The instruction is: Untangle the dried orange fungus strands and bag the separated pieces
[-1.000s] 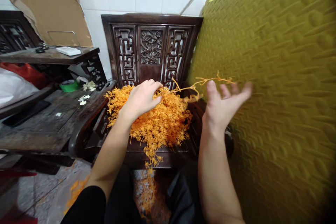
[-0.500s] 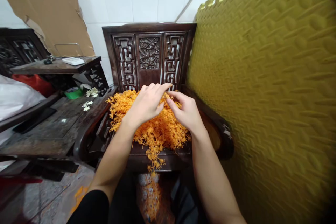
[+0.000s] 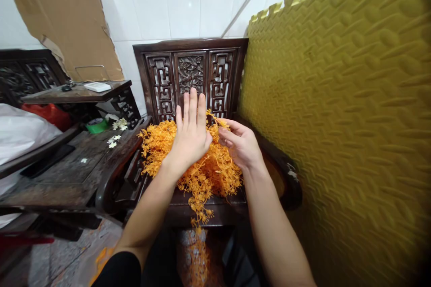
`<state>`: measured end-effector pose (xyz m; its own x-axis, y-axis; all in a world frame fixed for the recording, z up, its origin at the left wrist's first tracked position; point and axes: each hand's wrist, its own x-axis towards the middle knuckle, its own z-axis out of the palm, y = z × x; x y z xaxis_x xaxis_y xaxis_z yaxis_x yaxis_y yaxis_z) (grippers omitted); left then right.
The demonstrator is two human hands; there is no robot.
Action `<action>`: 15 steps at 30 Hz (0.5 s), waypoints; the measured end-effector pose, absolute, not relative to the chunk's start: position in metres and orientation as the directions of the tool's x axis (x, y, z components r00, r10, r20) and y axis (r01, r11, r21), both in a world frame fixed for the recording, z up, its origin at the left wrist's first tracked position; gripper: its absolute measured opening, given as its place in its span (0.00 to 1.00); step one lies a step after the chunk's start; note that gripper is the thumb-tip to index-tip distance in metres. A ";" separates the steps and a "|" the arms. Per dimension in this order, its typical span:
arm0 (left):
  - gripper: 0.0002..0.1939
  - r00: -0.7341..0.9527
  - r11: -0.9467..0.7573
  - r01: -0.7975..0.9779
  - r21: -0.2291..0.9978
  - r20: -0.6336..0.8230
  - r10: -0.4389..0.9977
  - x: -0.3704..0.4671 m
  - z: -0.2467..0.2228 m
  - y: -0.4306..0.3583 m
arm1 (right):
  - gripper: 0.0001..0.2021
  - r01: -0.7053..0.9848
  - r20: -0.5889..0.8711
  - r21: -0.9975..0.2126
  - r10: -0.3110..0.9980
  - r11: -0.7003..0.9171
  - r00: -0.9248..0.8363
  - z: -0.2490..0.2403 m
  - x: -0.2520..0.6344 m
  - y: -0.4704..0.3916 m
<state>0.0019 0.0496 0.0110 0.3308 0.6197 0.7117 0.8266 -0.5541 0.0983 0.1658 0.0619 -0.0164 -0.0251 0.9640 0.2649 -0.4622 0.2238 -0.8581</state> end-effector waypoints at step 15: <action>0.34 0.456 -0.558 0.823 0.103 0.464 0.759 0.008 0.017 0.016 | 0.27 -0.530 0.242 -0.784 0.946 0.323 0.217 -0.011 0.166 0.061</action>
